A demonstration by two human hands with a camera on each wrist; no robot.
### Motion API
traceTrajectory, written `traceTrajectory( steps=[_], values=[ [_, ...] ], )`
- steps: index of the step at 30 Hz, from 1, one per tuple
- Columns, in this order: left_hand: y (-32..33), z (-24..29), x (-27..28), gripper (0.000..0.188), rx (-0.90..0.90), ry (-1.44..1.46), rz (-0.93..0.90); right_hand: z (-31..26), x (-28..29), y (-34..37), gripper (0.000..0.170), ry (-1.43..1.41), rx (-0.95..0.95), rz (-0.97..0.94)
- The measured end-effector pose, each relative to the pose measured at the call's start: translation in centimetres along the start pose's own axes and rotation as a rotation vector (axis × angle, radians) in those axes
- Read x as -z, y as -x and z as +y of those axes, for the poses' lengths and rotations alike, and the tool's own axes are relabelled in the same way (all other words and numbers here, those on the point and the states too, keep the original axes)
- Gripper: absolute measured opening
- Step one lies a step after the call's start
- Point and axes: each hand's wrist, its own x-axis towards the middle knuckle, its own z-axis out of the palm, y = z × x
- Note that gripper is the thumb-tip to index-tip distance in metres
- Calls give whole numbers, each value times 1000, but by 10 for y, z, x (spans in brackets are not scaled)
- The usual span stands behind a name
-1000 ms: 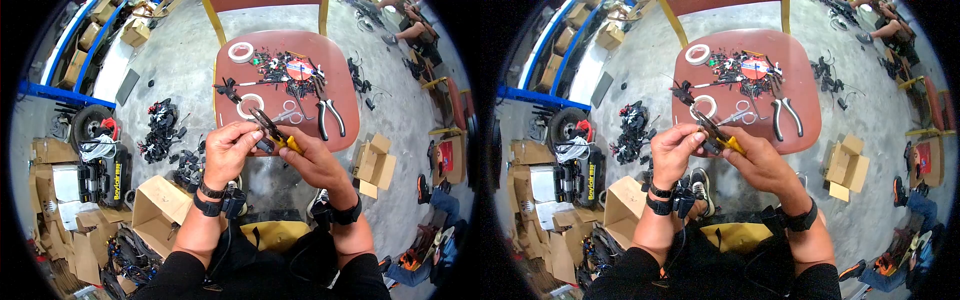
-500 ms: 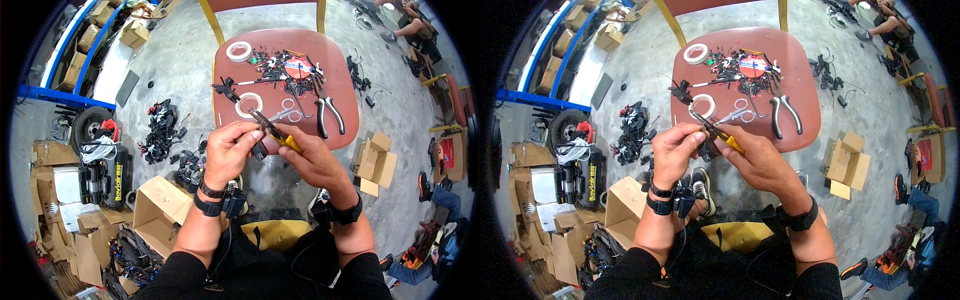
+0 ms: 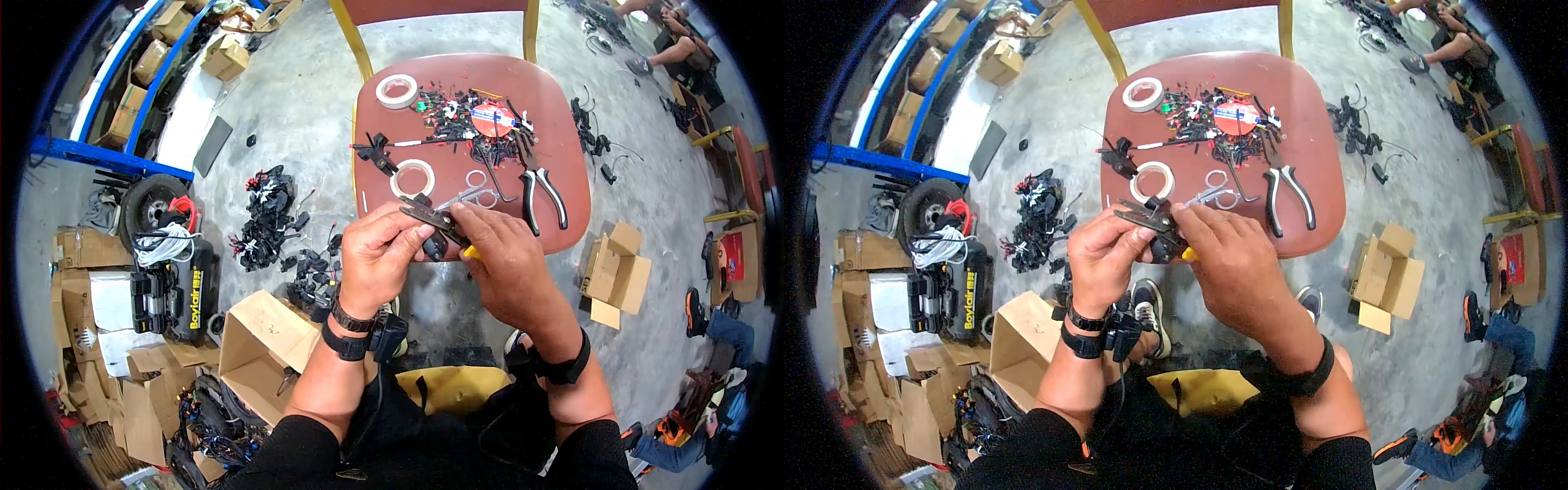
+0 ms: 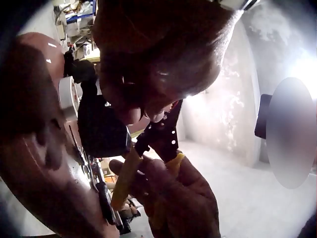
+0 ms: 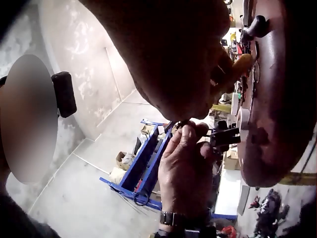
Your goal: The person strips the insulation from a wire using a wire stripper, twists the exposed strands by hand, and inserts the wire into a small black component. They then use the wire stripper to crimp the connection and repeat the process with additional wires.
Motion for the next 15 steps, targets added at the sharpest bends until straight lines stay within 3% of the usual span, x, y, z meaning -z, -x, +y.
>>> traceTrajectory(
  steps=[2, 6, 7, 10, 15],
  values=[
    [-1, 2, -4, 6, -42, 42, 40, 3, -3, 0, 53, 93, 65, 54],
    [-7, 1, 0, 6, -229, -167, 31, 6, -4, -4, 51, 165, 123, 106],
    [-5, 6, 0, 8, -153, -142, 29, 10, -6, -3, 51, 183, 140, 123],
    [-10, 2, -3, 7, -239, -116, 46, 13, -7, -4, 51, 214, 168, 155],
    [-14, 4, -1, 5, -231, -129, 23, 12, -5, -7, 50, 257, 164, 148]
  ],
)
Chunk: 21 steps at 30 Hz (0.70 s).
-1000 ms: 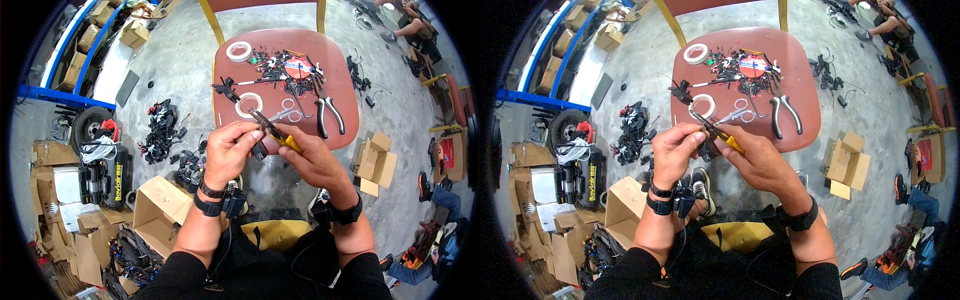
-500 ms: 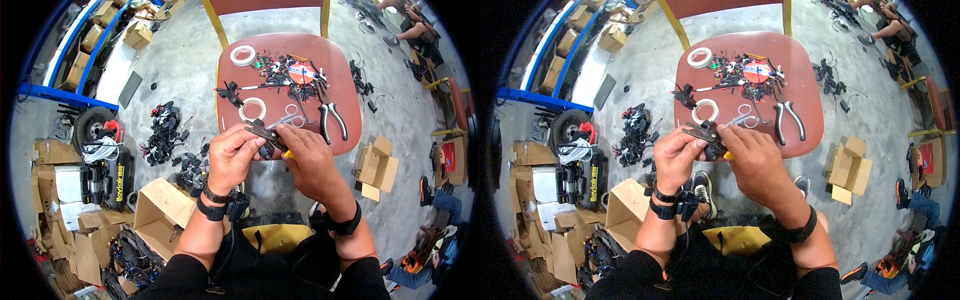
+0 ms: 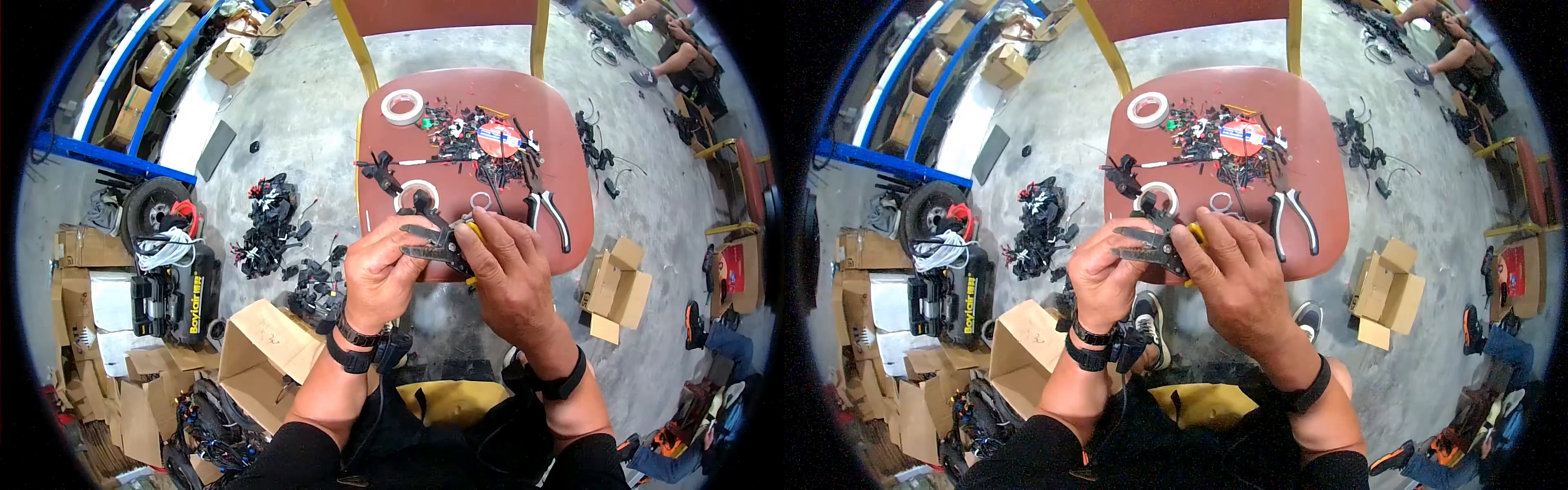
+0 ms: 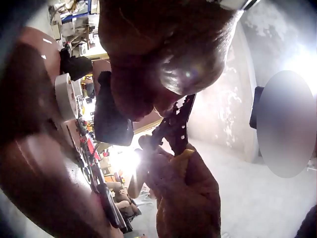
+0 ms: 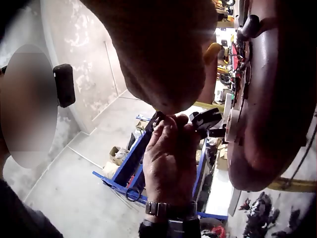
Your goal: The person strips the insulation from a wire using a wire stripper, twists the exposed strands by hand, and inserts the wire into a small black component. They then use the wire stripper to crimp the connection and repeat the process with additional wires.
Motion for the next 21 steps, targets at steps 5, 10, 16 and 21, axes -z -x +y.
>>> traceTrajectory(
  steps=[5, 10, 16, 21],
  values=[
    [0, -7, 0, 5, -9, 15, -16, 2, -2, -1, 50, 11, 1, -7],
    [-1, -9, -1, 6, 17, 22, -18, 3, -1, -3, 51, 13, -12, -26],
    [-2, -8, 2, 10, 33, 5, -28, 3, -4, -2, 51, 17, -21, -34],
    [0, -12, 2, 14, 49, 53, -16, 3, -4, -4, 51, 16, -23, -39]
  ],
)
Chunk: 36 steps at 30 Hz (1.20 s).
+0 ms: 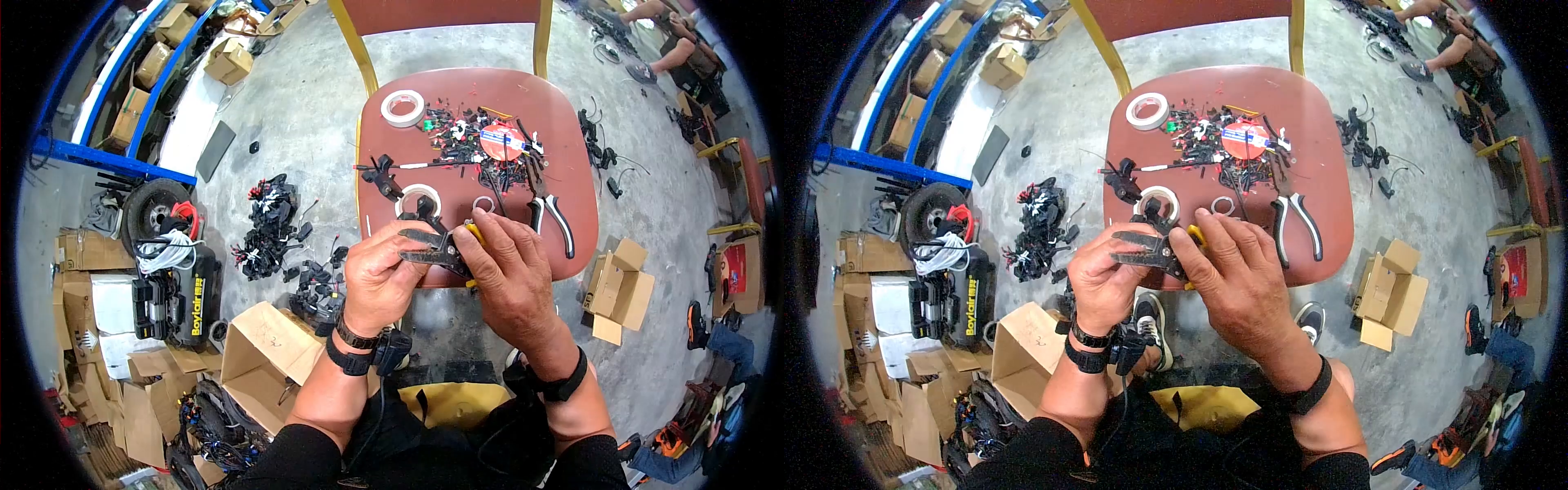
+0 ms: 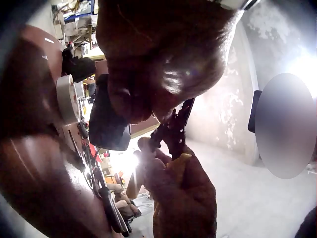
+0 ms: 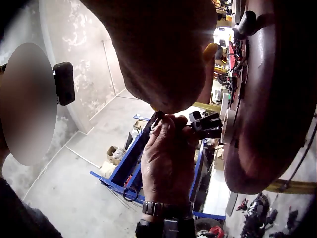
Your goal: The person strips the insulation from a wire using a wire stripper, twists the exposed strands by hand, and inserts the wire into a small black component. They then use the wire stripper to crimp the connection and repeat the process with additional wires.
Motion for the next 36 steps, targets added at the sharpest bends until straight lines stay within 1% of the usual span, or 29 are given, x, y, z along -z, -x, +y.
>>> traceTrajectory(
  steps=[4, 16, 28, 36],
  values=[
    [1, 0, 0, 14, 24, 34, 10, 0, 0, 0, 52, -13, -3, -1],
    [0, 1, 0, 10, 28, -18, 7, 0, 0, -1, 53, -42, -5, 8],
    [-3, 5, 2, 12, 21, -53, -15, 0, -1, -2, 53, -103, -12, 27],
    [-3, 5, 1, 11, 10, -13, -7, 0, 0, -2, 54, -133, -12, 31]
  ],
)
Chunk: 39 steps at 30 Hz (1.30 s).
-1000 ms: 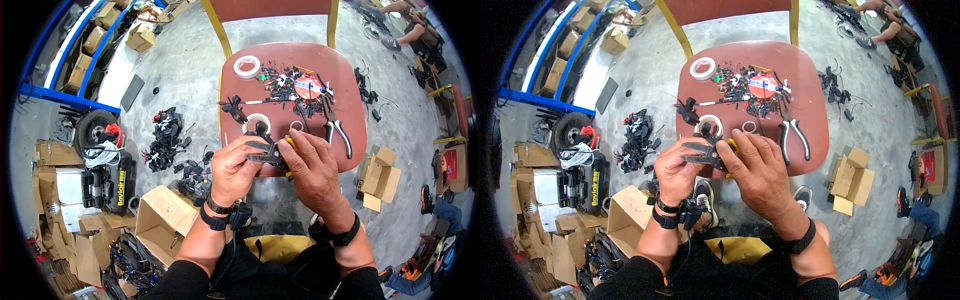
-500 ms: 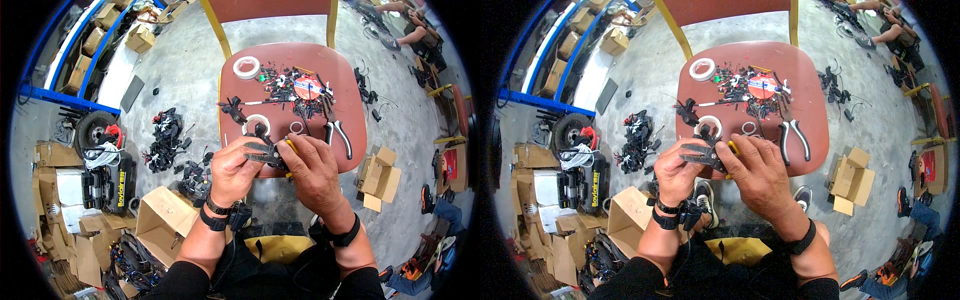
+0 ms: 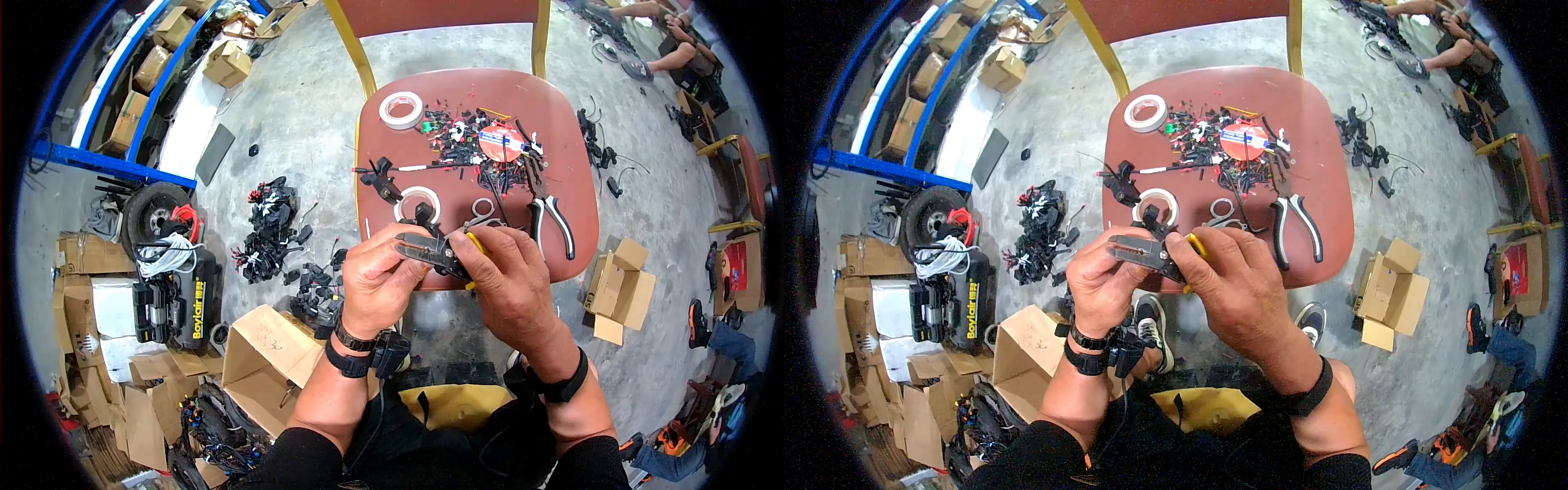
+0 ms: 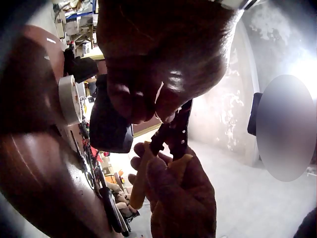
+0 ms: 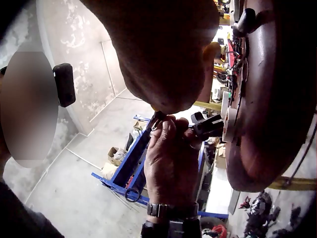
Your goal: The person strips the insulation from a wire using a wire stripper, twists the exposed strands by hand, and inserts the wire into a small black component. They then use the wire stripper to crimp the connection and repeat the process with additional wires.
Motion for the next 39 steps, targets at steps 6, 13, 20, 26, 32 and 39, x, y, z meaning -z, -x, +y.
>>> traceTrajectory(
  steps=[6, 13, 20, 26, 32, 39],
  values=[
    [0, 0, 1, 10, 5, -11, -9, 0, 0, -1, 54, -48, -10, 5],
    [-1, 3, 1, 7, 28, -40, -22, 1, 0, -2, 53, -103, -27, 7],
    [-2, 1, -1, 8, 87, 36, -25, 1, 2, 0, 53, -244, -144, -62],
    [6, -13, -10, 14, 251, 119, 32, 2, -2, 0, 42, -333, -214, -102],
    [6, -19, -13, 15, 290, 88, 52, 3, -2, 0, 33, -498, -324, -149],
    [0, -16, -10, 20, 330, 81, 3, 8, 3, -3, 26, -607, -433, -239]
  ],
)
